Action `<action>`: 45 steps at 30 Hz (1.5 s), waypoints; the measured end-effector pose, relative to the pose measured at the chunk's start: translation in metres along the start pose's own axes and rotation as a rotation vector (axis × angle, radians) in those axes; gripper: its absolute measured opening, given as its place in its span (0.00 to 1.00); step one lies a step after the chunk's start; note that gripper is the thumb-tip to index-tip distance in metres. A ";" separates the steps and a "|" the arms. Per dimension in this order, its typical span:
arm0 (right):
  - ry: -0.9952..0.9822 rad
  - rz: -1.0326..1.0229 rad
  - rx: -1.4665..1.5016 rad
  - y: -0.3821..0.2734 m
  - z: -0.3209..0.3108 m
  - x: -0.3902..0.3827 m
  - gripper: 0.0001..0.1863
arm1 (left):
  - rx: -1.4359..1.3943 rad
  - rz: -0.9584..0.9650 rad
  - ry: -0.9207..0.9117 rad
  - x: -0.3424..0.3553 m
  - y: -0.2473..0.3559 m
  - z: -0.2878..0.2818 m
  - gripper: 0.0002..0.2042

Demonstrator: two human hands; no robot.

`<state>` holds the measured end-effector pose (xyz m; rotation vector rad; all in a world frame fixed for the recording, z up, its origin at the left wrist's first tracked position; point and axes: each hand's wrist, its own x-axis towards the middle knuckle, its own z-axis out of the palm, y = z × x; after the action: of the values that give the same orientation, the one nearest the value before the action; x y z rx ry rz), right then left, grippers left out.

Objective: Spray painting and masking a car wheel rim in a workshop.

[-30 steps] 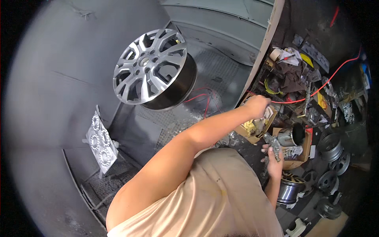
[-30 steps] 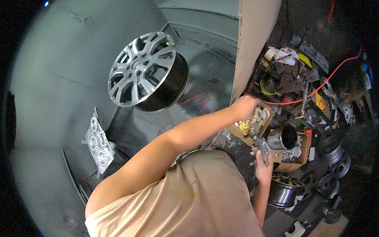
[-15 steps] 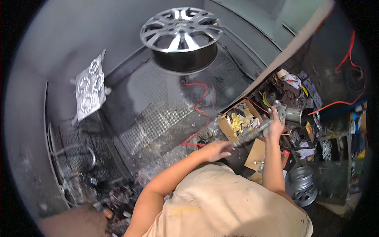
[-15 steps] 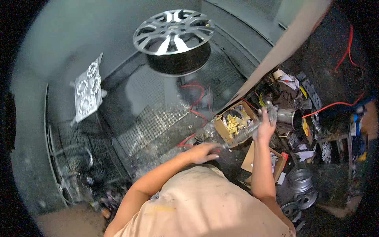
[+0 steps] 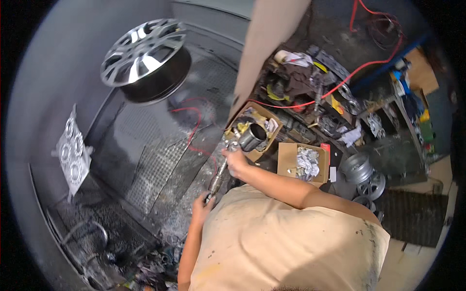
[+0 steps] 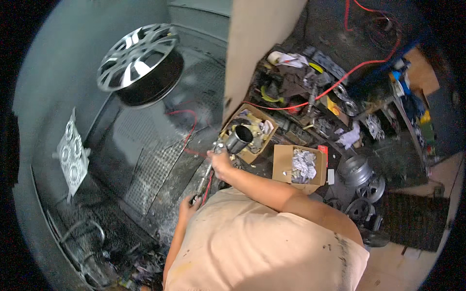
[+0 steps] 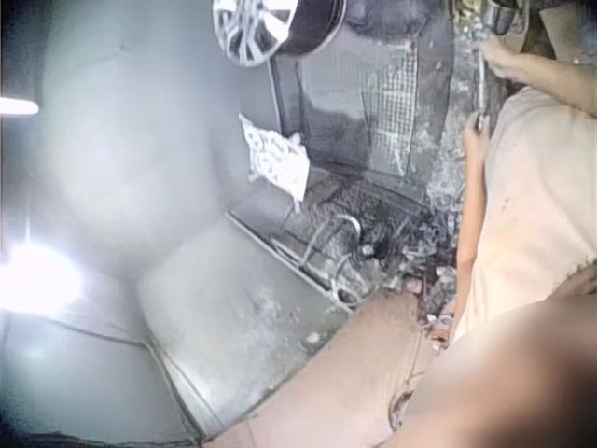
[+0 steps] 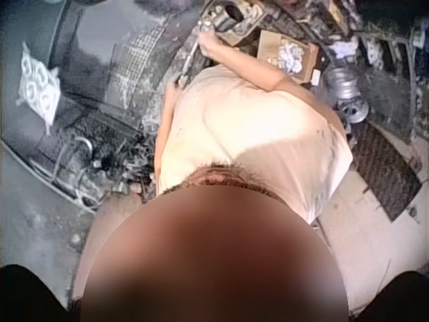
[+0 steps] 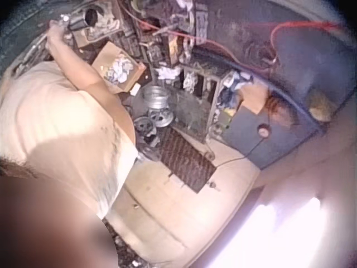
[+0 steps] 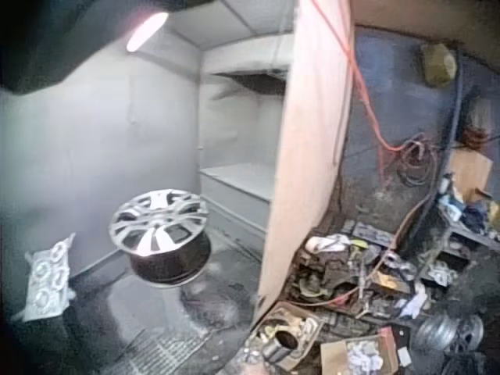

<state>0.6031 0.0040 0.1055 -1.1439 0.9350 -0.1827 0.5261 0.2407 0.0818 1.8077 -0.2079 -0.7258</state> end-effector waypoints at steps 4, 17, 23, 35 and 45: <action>-0.051 -0.034 -0.016 -0.037 -0.020 0.057 0.19 | -0.255 -0.096 -0.043 0.053 0.010 0.023 0.12; 0.090 -0.075 0.126 -0.179 -0.144 0.196 0.21 | 0.493 0.110 -0.084 0.220 0.154 0.123 0.13; 0.303 0.013 0.031 -0.236 -0.182 0.260 0.23 | 0.692 -0.157 0.052 0.185 0.105 0.107 0.17; 0.524 -0.490 -0.471 -0.303 -0.341 0.345 0.27 | 0.473 -0.328 -0.201 0.162 0.053 0.085 0.19; 0.527 -0.475 -0.401 -0.357 -0.390 0.407 0.22 | 0.183 -0.422 -0.112 0.153 0.037 0.074 0.20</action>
<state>0.6943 -0.6557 0.1471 -1.7301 1.1776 -0.7347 0.6135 0.0947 0.0439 2.0117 0.0399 -1.1369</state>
